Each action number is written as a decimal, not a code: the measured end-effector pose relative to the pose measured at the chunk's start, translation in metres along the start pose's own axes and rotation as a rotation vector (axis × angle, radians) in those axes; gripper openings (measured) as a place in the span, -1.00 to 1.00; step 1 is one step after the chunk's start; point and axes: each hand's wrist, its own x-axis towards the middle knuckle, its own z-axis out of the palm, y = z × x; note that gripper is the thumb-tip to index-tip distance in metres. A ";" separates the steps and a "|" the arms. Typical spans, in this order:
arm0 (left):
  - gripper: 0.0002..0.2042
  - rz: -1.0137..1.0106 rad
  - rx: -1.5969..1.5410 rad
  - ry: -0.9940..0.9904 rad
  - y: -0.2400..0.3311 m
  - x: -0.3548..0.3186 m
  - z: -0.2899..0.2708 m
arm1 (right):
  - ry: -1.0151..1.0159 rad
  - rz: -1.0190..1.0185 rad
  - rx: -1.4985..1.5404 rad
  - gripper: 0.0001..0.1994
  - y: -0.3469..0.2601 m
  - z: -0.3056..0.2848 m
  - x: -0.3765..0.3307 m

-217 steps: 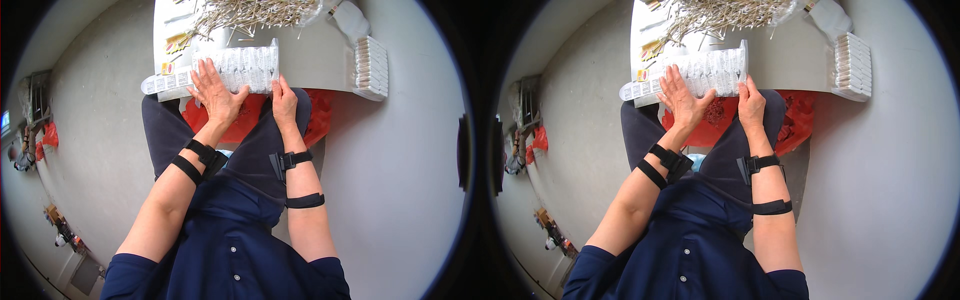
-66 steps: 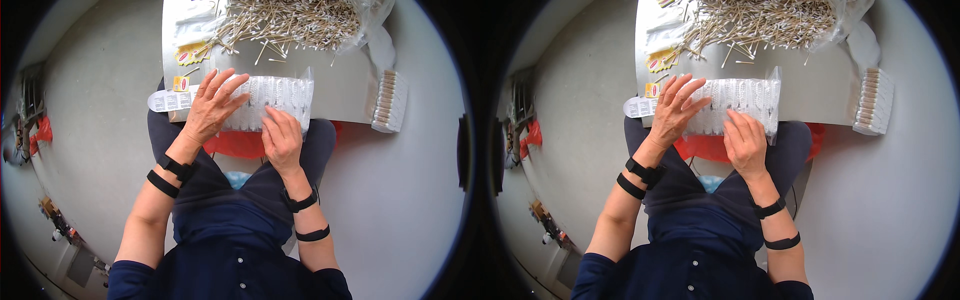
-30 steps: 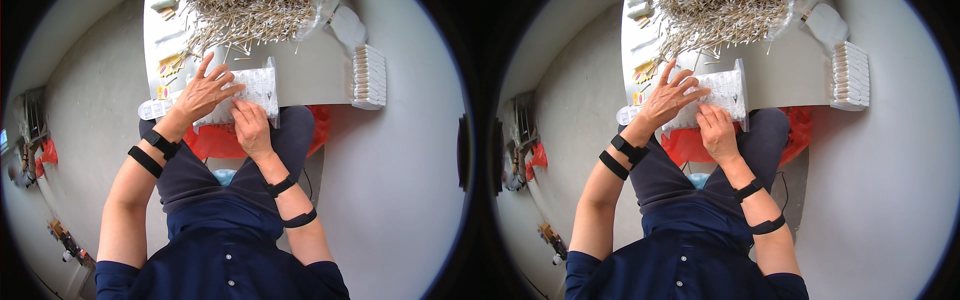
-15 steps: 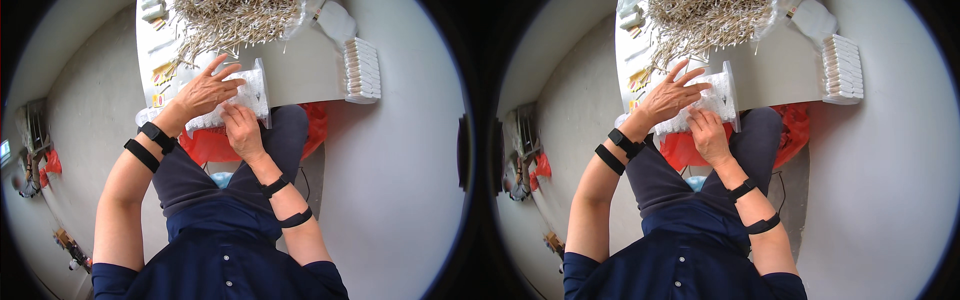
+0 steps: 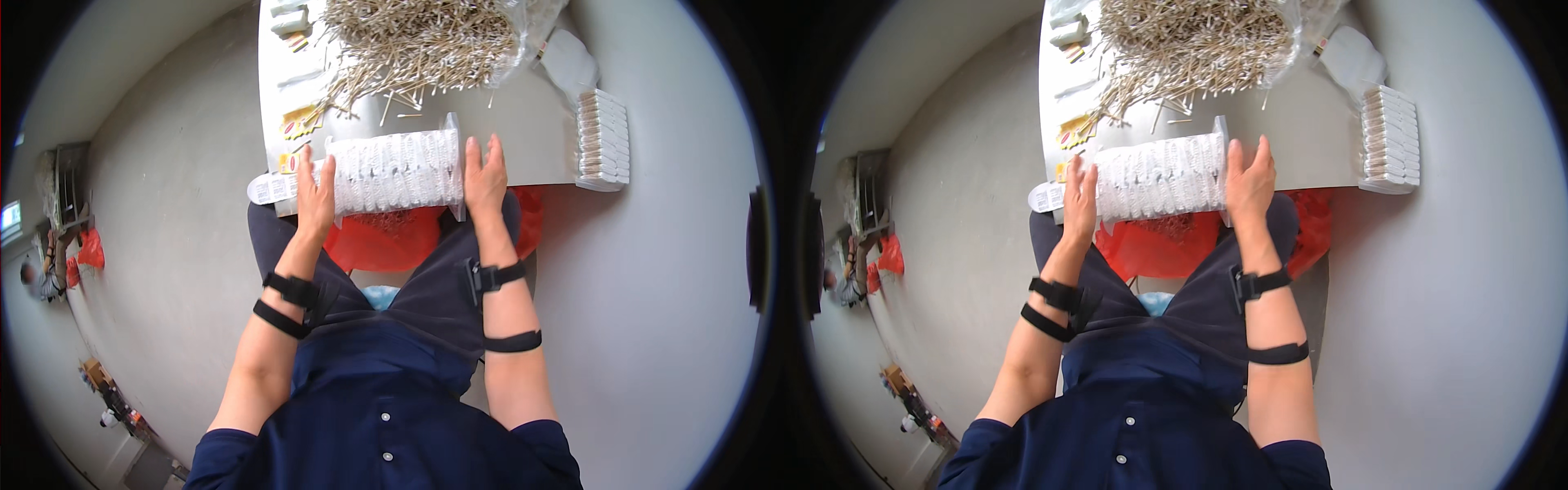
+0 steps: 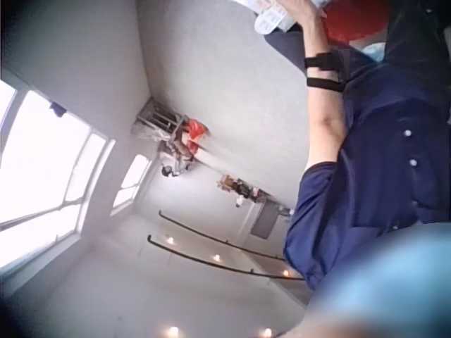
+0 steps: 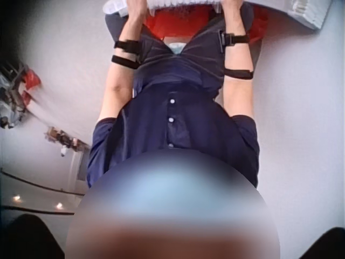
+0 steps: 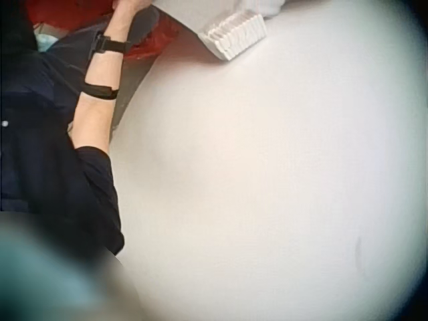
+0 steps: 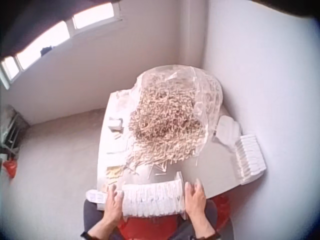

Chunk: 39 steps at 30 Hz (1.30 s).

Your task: The person is packaging sets of cotton swabs into plastic bags and arranging them.

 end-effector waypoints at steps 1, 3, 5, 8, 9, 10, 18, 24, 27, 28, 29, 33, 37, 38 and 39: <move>-0.36 0.004 -0.003 0.017 -0.010 0.006 -0.001 | -0.007 -0.015 0.006 -0.41 0.006 0.004 0.006; -0.36 -0.329 -0.157 -0.184 -0.026 0.015 0.004 | -0.458 0.223 0.289 -0.36 0.023 0.018 0.013; -0.37 -0.353 -0.235 -0.181 -0.003 0.006 0.011 | -0.451 0.191 0.194 -0.34 0.016 0.015 0.004; -0.39 -0.350 -0.219 -0.125 0.036 -0.014 0.009 | -0.432 0.183 0.193 -0.33 -0.003 0.003 -0.018; -0.40 -0.260 -0.264 -0.085 0.036 -0.018 0.005 | -0.345 0.190 0.371 -0.36 -0.010 0.000 -0.026; -0.40 -0.175 -0.309 -0.051 0.042 -0.022 0.003 | -0.252 0.202 0.545 -0.38 -0.018 -0.004 -0.032; -0.59 -0.049 -0.272 -0.082 0.007 -0.020 -0.022 | -0.257 0.064 0.771 -0.54 -0.027 0.001 -0.043; -0.34 0.546 0.309 0.091 0.035 -0.004 -0.024 | 0.049 -0.266 0.397 -0.45 -0.062 -0.007 -0.043; -0.31 0.319 0.259 0.075 0.014 0.018 -0.012 | 0.086 -0.006 0.085 -0.42 -0.041 0.013 -0.044; -0.31 0.317 0.261 0.074 -0.004 0.019 -0.009 | 0.084 -0.004 0.085 -0.42 -0.037 0.017 -0.046; -0.36 -0.041 0.128 0.022 -0.019 0.017 -0.005 | -0.118 0.223 0.192 -0.41 -0.033 0.017 -0.051; -0.47 -0.381 -0.105 -0.270 -0.028 -0.006 0.007 | -0.125 0.266 0.062 -0.37 0.009 0.055 -0.095; -0.52 -0.408 -0.305 -0.163 0.011 -0.006 -0.005 | -0.274 0.395 0.168 -0.24 -0.023 0.025 -0.076; -0.50 -0.418 -0.294 -0.180 0.016 0.005 -0.013 | -0.328 0.395 0.242 -0.21 -0.041 0.014 -0.063; -0.47 -0.554 -0.377 -0.191 0.031 0.020 -0.012 | -0.344 0.448 0.359 -0.22 -0.032 0.018 -0.045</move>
